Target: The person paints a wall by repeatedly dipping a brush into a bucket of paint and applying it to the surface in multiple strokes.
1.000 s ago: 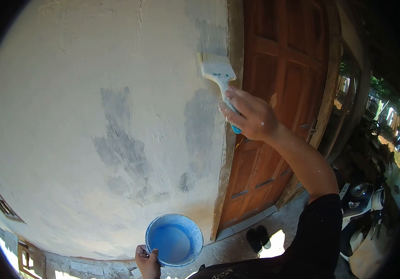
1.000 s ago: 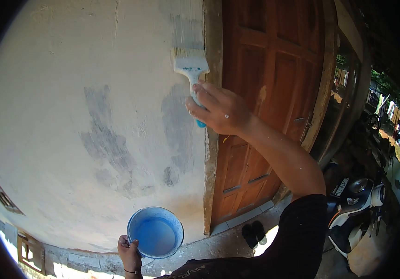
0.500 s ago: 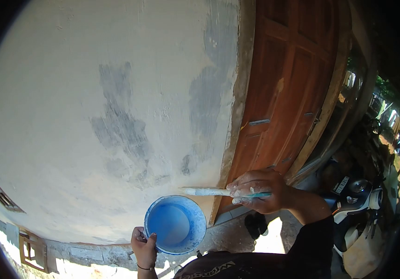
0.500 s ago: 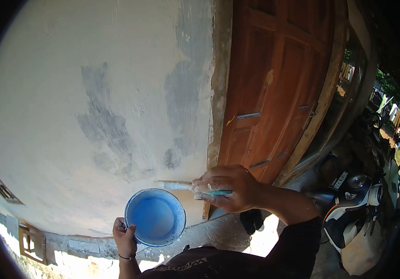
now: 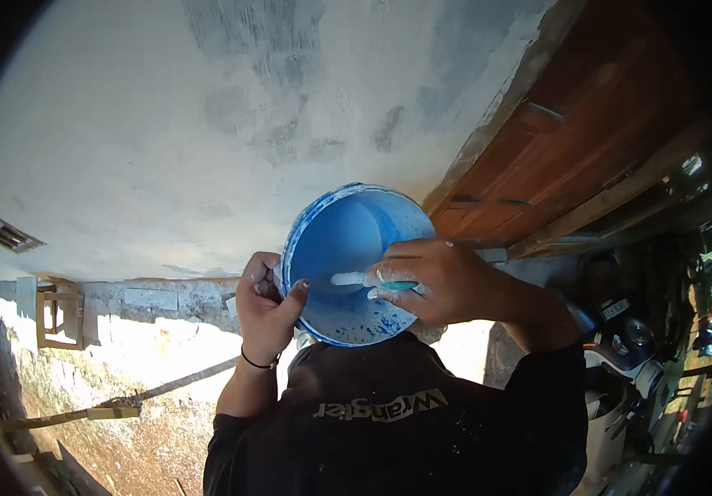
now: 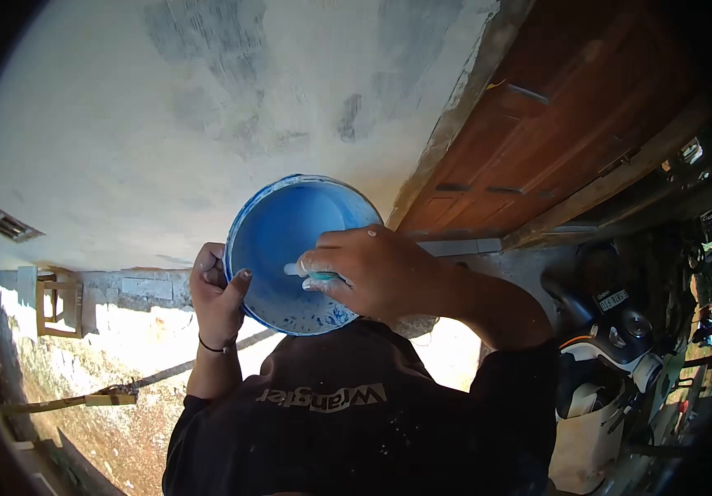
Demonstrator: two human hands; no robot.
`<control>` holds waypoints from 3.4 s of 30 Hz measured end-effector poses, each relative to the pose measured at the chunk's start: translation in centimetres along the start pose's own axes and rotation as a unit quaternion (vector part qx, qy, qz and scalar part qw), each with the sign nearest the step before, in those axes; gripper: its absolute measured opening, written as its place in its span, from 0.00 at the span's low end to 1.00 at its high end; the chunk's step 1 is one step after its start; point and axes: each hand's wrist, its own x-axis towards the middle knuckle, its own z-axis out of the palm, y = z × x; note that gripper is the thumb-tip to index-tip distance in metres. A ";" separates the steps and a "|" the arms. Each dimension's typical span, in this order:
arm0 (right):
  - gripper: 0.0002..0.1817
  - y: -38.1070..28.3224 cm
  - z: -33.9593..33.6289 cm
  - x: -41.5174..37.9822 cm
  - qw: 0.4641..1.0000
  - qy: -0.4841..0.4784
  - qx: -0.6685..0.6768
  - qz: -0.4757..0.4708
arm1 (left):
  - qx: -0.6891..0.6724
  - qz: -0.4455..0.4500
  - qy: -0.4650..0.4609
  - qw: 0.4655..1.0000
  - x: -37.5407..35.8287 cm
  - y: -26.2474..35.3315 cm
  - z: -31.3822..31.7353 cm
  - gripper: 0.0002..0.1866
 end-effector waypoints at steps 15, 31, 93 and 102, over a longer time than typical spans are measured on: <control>0.12 3.3 2.3 1.9 0.995 -0.044 -0.008 0.089 | -0.004 -0.012 0.036 0.999 -0.3 -1.1 -0.5 0.13; 0.11 5.1 6.8 3.7 0.990 0.119 -0.071 -0.005 | 0.045 -0.051 0.112 0.991 -0.2 -2.1 -2.5 0.11; 0.06 -11.1 -36.4 2.5 0.779 0.346 -0.432 -0.293 | 0.057 0.026 0.263 0.963 1.9 -0.4 5.0 0.07; 0.07 -19.7 -41.9 7.2 0.715 0.462 -0.475 -0.225 | 0.087 0.026 0.266 0.960 0.1 -1.9 2.2 0.07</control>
